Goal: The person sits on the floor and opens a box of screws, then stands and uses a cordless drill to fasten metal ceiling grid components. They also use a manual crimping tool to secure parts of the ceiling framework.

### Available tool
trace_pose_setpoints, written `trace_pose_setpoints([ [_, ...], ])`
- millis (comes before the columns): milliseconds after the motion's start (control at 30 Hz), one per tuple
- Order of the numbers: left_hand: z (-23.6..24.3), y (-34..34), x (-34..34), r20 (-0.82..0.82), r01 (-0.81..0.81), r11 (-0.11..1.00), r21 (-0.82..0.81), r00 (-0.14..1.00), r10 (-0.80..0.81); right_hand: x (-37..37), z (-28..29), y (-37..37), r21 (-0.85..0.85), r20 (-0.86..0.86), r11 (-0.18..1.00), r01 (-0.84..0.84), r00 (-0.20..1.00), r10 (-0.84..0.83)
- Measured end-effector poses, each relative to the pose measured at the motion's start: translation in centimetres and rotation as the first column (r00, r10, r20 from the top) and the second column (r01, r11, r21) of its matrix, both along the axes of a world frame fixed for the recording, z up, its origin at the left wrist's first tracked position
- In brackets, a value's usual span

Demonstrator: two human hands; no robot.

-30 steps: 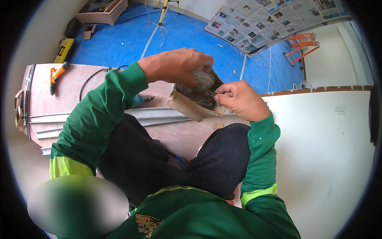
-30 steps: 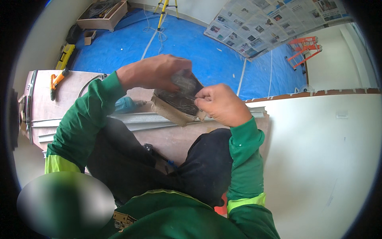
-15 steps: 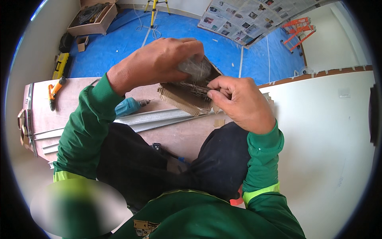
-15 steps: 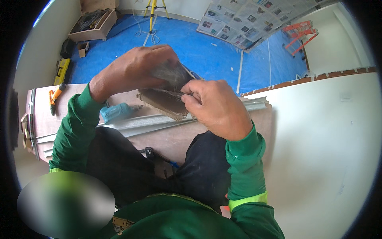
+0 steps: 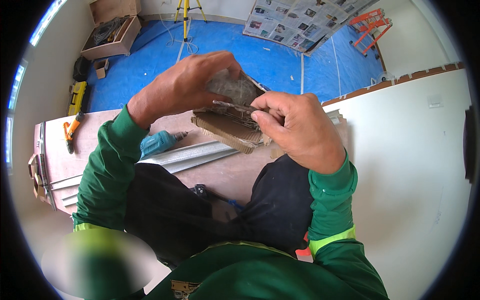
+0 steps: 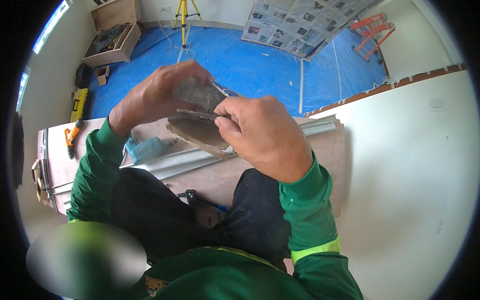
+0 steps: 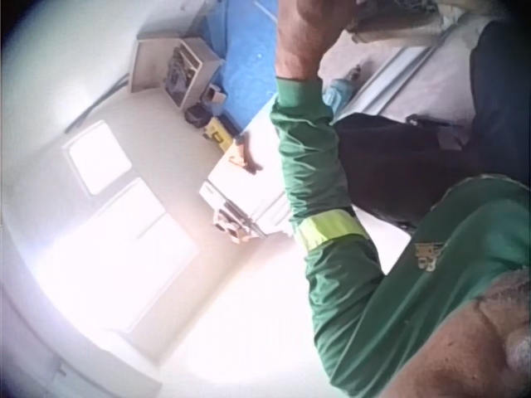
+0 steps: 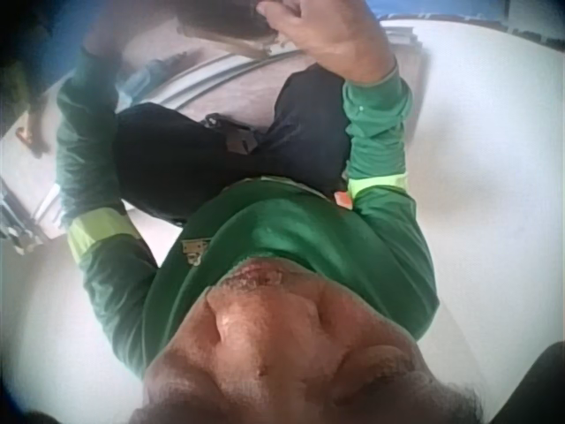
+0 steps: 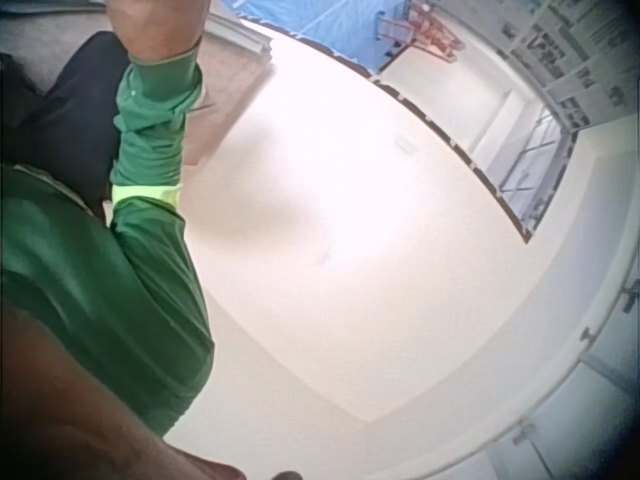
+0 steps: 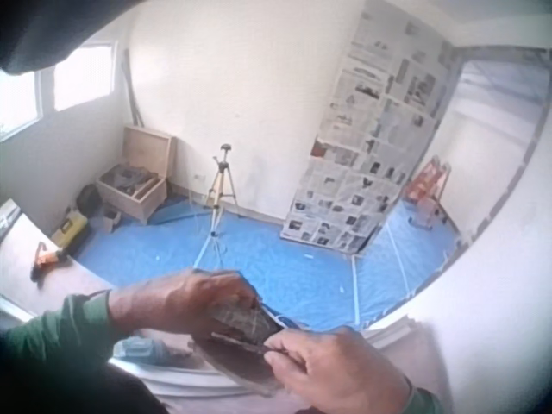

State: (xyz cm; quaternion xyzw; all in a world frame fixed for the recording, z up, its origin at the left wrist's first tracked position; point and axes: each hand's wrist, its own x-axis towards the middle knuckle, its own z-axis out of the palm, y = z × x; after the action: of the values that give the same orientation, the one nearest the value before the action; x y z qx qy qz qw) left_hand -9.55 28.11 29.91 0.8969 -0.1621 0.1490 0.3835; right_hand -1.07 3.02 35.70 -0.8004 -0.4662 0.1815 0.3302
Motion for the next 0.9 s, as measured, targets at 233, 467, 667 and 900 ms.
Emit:
trace_pose_setpoints([
  [233,-0.2,0.0,0.2,0.000,-0.024,1.000,0.002,1.000,0.024,-0.1,0.2,-0.1,0.043,0.035,0.999,0.008,0.999,-0.010],
  [467,0.1,-0.3,0.2,0.049,-0.006,1.000,-0.011,0.999,0.006,-0.2,0.9,-0.5,0.049,0.028,0.998,0.031,0.999,-0.032],
  [667,1.0,-0.5,-0.1,0.056,-0.036,0.998,0.052,0.998,0.033,-0.6,1.6,-0.7,0.022,0.063,0.999,0.050,0.997,-0.051],
  [900,1.8,-0.8,-0.6,0.024,-0.056,0.994,0.096,0.998,0.054,-0.5,1.3,-0.9,0.005,0.213,1.000,0.026,0.977,-0.027],
])
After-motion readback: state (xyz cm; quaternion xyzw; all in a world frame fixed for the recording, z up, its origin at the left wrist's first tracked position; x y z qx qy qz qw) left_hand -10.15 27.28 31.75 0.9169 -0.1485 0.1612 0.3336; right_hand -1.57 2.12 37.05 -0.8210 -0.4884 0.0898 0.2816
